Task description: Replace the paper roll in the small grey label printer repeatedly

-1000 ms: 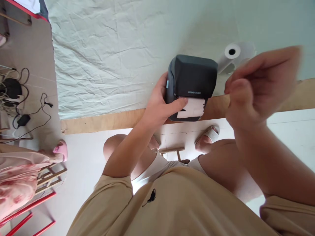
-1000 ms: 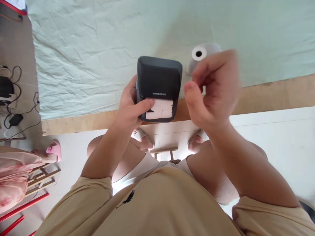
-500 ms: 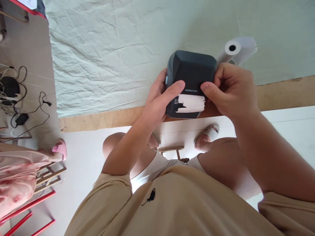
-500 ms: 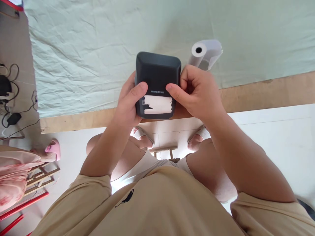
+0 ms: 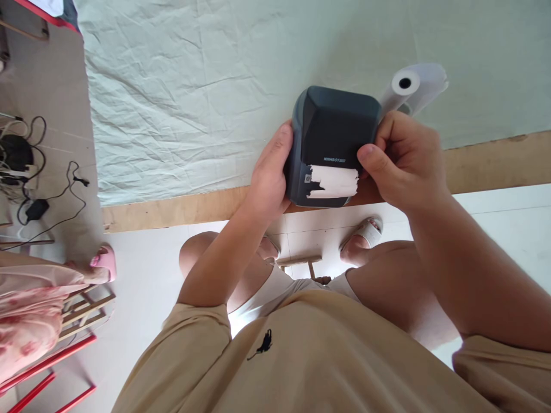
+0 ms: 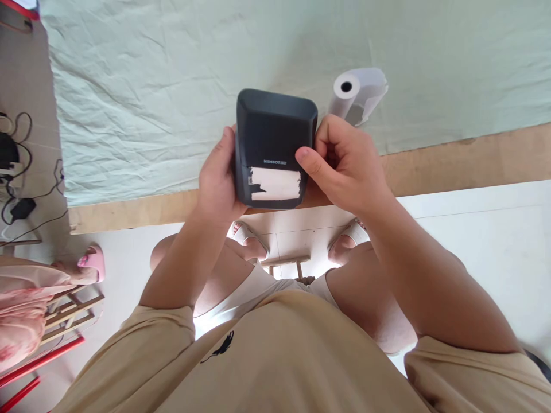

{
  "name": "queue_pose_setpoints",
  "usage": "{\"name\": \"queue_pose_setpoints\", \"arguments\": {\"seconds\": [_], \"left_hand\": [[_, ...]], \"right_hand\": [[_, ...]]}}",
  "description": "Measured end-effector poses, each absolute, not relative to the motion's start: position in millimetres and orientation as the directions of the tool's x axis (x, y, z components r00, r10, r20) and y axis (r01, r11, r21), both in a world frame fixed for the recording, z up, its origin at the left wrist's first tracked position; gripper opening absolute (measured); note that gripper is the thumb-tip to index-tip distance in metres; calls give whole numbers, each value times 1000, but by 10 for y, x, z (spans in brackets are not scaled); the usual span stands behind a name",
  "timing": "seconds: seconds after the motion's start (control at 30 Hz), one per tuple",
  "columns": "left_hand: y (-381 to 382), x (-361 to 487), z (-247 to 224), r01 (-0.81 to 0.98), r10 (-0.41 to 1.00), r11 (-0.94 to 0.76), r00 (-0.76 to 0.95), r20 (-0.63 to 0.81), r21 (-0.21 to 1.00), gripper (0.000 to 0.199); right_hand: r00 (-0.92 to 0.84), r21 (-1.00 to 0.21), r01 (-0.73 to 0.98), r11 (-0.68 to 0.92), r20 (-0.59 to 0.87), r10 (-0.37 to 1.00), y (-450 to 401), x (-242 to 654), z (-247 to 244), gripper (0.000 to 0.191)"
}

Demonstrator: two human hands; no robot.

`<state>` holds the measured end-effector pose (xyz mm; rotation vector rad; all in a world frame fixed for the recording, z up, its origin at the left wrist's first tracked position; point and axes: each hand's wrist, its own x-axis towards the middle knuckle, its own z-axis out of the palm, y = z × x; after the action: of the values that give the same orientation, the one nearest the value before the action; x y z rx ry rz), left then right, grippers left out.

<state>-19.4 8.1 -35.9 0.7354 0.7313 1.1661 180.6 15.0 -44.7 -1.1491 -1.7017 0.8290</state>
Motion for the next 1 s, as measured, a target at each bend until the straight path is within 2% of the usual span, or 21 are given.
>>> {"name": "queue_pose_setpoints", "arguments": {"seconds": [0.23, 0.37, 0.47, 0.6, 0.7, 0.77, 0.83, 0.93, 1.0], "left_hand": [[89, -203, -367, -522, 968, 228, 211, -135, 822, 45], [99, -206, -311, -506, 971, 215, 206, -125, 835, 43], [109, -199, -297, -420, 975, 208, 163, -152, 883, 46], [125, -189, -328, -397, 978, 200, 132, -159, 896, 47], [114, -183, -310, -446, 974, 223, 137, -180, 867, 46], [93, -176, -263, -445, 967, 253, 125, -220, 859, 43], [70, -164, -205, -433, 961, 275, 102, -256, 859, 40], [51, -135, -136, -453, 956, 290, 88, -281, 843, 38], [50, -114, -112, -461, 953, 295, 86, -289, 837, 39]], "right_hand": [[-190, -843, 316, 436, 394, 899, 159, 1803, -421, 57], [-229, -879, 237, 413, 363, 903, 175, 1839, -483, 61], [-223, -904, 223, 365, 317, 922, 178, 1855, -521, 64], [-138, -863, 237, 447, 425, 894, 153, 1796, -453, 60], [-18, -802, 294, 519, 539, 842, 149, 1710, -306, 51], [122, -746, 350, 567, 636, 762, 164, 1663, -183, 49], [193, -724, 427, 541, 658, 728, 182, 1639, -66, 45], [74, -659, 594, 461, 616, 784, 193, 1625, 57, 28], [-67, -520, 730, 444, 592, 803, 195, 1608, 101, 12]]}}
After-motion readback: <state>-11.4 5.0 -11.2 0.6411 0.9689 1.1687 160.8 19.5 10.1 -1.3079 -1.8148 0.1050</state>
